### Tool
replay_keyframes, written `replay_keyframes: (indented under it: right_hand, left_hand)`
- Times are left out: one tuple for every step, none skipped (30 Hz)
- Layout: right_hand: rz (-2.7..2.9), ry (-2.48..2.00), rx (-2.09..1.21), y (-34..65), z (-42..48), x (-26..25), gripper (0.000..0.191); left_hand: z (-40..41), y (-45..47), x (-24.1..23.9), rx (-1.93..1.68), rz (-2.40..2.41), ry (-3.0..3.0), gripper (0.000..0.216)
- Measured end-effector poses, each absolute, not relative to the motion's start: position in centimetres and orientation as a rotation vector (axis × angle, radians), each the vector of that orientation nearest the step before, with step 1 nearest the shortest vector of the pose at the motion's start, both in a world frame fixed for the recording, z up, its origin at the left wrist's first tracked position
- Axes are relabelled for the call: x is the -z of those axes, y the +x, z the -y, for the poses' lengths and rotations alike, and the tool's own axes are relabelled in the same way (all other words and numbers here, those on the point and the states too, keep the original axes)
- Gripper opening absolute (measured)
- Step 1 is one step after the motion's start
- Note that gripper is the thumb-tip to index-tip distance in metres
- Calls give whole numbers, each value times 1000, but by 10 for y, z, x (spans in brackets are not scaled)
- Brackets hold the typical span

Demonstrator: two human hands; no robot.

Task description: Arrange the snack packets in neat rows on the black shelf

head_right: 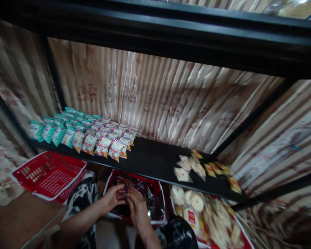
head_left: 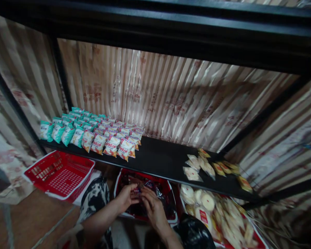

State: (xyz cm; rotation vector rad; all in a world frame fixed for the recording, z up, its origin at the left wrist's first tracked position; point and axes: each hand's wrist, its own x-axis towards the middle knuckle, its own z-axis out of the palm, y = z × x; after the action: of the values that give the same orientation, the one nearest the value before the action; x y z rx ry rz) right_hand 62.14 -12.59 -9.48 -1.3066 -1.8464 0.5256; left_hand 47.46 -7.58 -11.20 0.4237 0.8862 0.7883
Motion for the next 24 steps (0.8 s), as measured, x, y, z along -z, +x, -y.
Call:
replay_keyframes:
  right_hand:
    - [1872, -1312, -542, 623, 129, 92, 26]
    - [1897, -1325, -557, 626, 131, 89, 24]
    - [1922, -1337, -574, 629, 132, 86, 23]
    - [1950, -1342, -594, 633, 133, 83, 22]
    - [1975, -1337, -619, 636, 132, 80, 23]
    - [1989, -1324, -646, 640, 131, 77, 25]
    - [1983, -1308, -677, 643, 129, 76, 27]
    - [1946, -1301, -708, 646, 126, 75, 29]
    - [1867, -1314, -737, 649, 121, 75, 31]
    - [1750, -1353, -765, 652, 115, 76, 34]
    - [1605, -1412, -793, 655, 109, 78, 37]
    - [1450, -1476, -821, 659, 102, 81, 41]
    - [1304, -1532, -855, 662, 94, 84, 45]
    - [1182, -1568, -897, 665, 87, 87, 49]
    - [1090, -1578, -946, 667, 80, 90, 52]
    - [1029, -1563, -1009, 669, 74, 92, 54]
    - [985, -1525, -1078, 671, 69, 93, 54]
    - [950, -1473, -1155, 671, 65, 93, 53]
    - [915, -1418, -1224, 671, 62, 93, 51]
    - [879, -1365, -1278, 671, 59, 92, 47]
    - [841, -1324, -1310, 670, 56, 91, 43]
    - [802, -1294, -1321, 670, 52, 89, 40]
    - [762, -1275, -1311, 670, 48, 87, 37]
    - [731, -1262, -1293, 671, 43, 85, 36]
  left_hand:
    - [76, 476, 109, -807, -870, 424, 10]
    - [75, 477, 106, -821, -861, 434, 12]
    - [73, 478, 104, -828, -857, 447, 16]
    - [70, 478, 102, -831, -852, 461, 20]
    - [67, 479, 101, -831, -847, 475, 23]
    - [62, 480, 100, -828, -844, 490, 26]
    - [58, 480, 99, -825, -843, 504, 29]
    - [53, 481, 98, -821, -845, 518, 30]
    - [48, 482, 97, -816, -851, 530, 31]
    - [43, 484, 96, -808, -860, 541, 32]
    - [39, 486, 96, -797, -870, 550, 34]
    - [35, 488, 95, -781, -881, 557, 35]
    - [32, 490, 94, -759, -890, 561, 37]
    - [29, 492, 93, -734, -896, 565, 38]
    - [26, 495, 91, -709, -898, 569, 39]
    - [25, 497, 89, -687, -896, 574, 38]
    - [23, 500, 87, -671, -888, 579, 38]
    - [22, 502, 84, -660, -875, 585, 39]
    - [21, 504, 81, -651, -860, 597, 39]
    - [20, 507, 79, -647, -853, 620, 39]
    - [18, 510, 76, -645, -856, 650, 39]
    - [16, 513, 75, -648, -867, 684, 38]
    - [14, 516, 73, -655, -886, 717, 36]
    - [10, 520, 72, -667, -912, 748, 34]
